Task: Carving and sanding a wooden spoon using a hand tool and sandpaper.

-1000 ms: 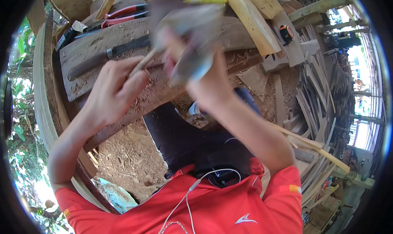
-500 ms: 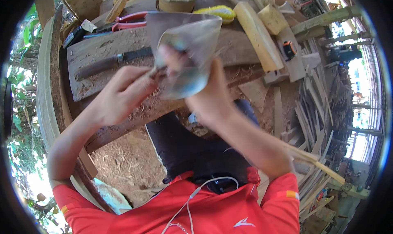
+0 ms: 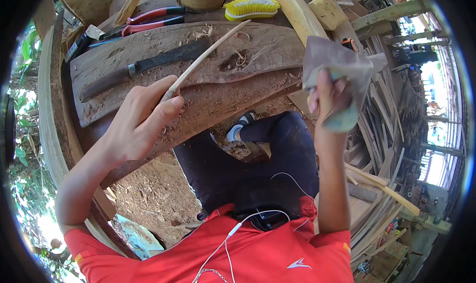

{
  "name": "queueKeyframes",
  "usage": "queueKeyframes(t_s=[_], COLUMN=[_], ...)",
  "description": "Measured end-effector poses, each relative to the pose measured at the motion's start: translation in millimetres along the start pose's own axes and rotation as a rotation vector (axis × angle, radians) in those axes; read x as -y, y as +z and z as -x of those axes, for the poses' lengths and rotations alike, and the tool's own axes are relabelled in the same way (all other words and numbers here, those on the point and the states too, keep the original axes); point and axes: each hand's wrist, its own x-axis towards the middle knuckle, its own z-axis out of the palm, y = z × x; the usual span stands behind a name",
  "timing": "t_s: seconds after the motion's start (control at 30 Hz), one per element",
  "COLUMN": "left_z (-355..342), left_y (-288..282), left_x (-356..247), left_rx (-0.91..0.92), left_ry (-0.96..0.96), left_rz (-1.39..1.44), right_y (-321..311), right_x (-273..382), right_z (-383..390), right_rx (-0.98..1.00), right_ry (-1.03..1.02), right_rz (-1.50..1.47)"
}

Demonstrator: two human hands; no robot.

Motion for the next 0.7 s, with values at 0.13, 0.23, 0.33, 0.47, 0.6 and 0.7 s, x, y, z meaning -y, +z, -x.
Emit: queueKeyframes(t_s=[0.13,0.23,0.33,0.47,0.6,0.7], left_z=[1.6,0.0,2.3,1.3,-2.5,-4.0], left_y=[8.7,15.1,17.1,17.0,15.6,14.7], left_x=[5.0,7.4,6.6,6.0,3.3,5.1], left_rx=[-0.013,-0.006,-0.008,-0.068,-0.057,-0.054], left_ry=[0.014,0.022,0.015,0.043,-0.036,-0.052], left_rz=[-0.054,-0.12,-0.12,-0.086,-0.053,0.032], right_y=[-40.9,-37.6,-14.5,16.4,37.2,38.9], right_x=[-30.3,-36.6,-21.3,-3.0,-6.9,-8.4], right_z=[31.1,30.2,5.5,-24.5,-29.1,-25.7], right_rx=[0.138,0.242,0.2,0.255,0.341,0.373], right_ry=[-0.715,-0.565,-0.603,-0.567,-0.539,-0.566], right_rz=[1.076,1.085,1.141,1.332,1.182,1.091])
